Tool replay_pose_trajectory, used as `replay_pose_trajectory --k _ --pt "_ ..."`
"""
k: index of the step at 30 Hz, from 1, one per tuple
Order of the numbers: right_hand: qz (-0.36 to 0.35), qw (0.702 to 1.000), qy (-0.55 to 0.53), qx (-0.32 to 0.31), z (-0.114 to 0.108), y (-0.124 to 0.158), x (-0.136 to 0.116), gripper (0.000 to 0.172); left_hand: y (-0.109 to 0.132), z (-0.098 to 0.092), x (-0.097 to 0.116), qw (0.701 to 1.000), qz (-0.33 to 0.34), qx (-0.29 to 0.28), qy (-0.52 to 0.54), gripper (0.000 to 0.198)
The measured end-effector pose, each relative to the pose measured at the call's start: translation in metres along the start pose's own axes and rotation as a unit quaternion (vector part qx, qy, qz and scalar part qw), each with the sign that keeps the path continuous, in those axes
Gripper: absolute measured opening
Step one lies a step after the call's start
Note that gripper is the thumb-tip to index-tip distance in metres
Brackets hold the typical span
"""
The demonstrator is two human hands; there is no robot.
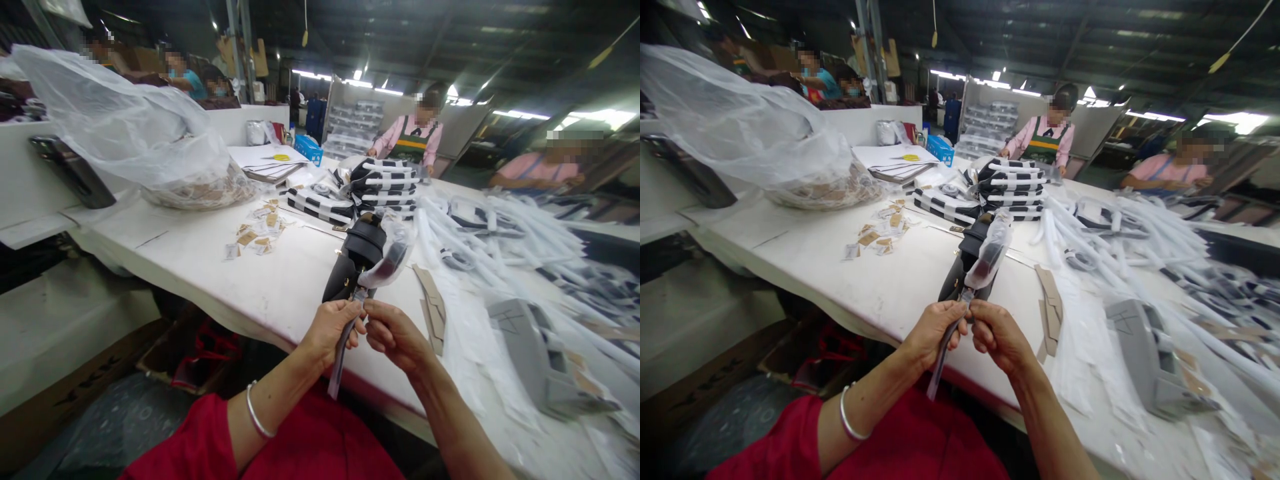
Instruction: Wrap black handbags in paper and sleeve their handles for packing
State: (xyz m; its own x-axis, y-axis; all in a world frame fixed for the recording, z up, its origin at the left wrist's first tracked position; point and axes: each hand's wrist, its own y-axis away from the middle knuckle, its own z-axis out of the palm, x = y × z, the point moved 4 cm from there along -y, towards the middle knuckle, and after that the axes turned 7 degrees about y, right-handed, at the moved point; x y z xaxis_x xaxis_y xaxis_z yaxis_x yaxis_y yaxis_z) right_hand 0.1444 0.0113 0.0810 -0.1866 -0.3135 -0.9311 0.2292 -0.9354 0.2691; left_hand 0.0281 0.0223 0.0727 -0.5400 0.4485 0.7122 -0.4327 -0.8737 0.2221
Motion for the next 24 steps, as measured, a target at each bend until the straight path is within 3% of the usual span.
replay_pose_trajectory --k 3,5,10,13,16,19,24 --pt "0.013 0.976 -0.2 -0.086 0.005 0.005 0.015 0.022 -0.001 0.001 0.001 1.0 -0.006 -0.012 0.014 0.054" --pt "0.004 0.958 -0.258 -0.128 0.007 0.003 0.021 0.033 -0.003 0.001 0.0 0.999 -0.024 -0.026 0.023 0.054" --pt "0.04 0.96 -0.195 -0.195 0.013 -0.008 0.015 0.046 -0.006 -0.005 -0.002 0.998 -0.042 -0.028 0.023 0.053" --pt "0.06 0.983 -0.105 -0.135 0.01 -0.003 0.007 0.046 -0.004 -0.008 -0.001 1.0 -0.005 -0.009 -0.028 0.05" --pt "0.051 0.997 -0.05 0.025 -0.003 0.011 0.006 0.048 0.001 -0.008 0.003 0.992 0.061 0.017 -0.108 0.041" --pt "0.018 0.987 -0.036 0.155 -0.012 0.022 0.009 0.051 0.004 -0.004 0.003 0.981 0.091 0.025 -0.167 0.035" --pt "-0.015 0.984 -0.02 0.178 -0.002 0.013 0.008 0.045 0.009 0.002 0.002 0.966 0.106 0.014 -0.234 0.032"
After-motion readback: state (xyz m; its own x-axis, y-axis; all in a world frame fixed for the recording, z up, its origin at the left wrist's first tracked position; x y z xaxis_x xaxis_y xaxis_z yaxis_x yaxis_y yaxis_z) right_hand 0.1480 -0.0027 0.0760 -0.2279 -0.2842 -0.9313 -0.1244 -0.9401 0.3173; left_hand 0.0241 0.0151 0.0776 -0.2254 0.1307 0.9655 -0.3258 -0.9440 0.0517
